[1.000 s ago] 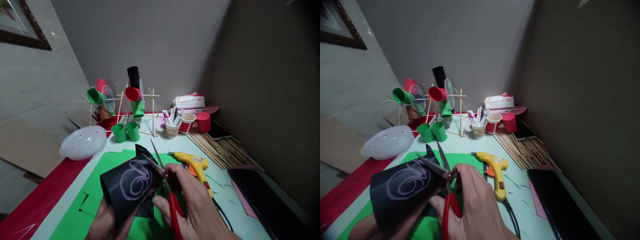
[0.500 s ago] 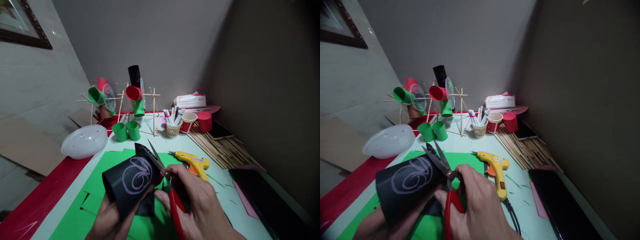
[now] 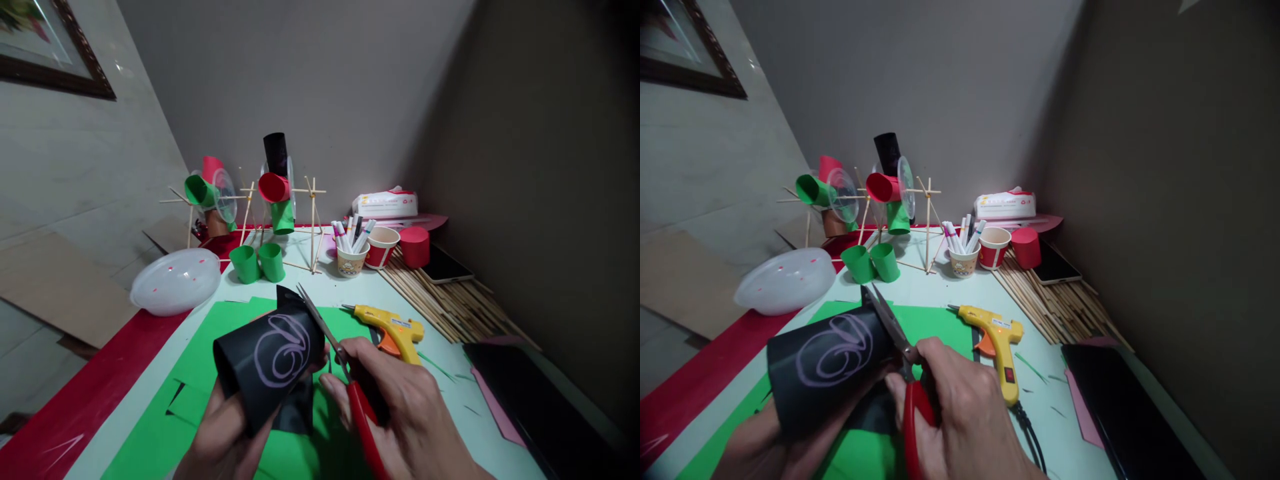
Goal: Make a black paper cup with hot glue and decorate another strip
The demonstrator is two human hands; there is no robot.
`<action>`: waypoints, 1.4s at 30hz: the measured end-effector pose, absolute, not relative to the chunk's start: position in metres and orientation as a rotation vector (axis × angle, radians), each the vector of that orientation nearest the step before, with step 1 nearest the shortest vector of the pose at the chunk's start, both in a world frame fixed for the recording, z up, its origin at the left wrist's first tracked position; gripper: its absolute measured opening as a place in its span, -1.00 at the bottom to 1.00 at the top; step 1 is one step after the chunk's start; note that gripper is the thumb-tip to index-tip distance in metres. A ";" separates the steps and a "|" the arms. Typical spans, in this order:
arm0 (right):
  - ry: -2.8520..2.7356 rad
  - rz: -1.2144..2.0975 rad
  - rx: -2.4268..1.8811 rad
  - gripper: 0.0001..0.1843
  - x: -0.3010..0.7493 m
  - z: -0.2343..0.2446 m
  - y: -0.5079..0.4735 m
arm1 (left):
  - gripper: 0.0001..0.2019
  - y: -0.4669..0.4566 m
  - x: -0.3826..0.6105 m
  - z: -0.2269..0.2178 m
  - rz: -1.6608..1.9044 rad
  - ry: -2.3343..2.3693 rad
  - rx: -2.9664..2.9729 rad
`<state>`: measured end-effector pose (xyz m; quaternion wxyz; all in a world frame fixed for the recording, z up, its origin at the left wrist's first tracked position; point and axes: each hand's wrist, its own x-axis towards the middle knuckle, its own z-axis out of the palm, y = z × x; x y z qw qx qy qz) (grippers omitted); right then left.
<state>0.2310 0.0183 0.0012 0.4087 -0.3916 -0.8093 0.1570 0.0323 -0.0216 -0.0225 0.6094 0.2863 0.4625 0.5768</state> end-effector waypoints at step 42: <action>-1.985 1.029 -1.208 -0.65 0.240 0.023 0.022 | -0.27 0.002 0.043 0.023 1.318 1.095 0.976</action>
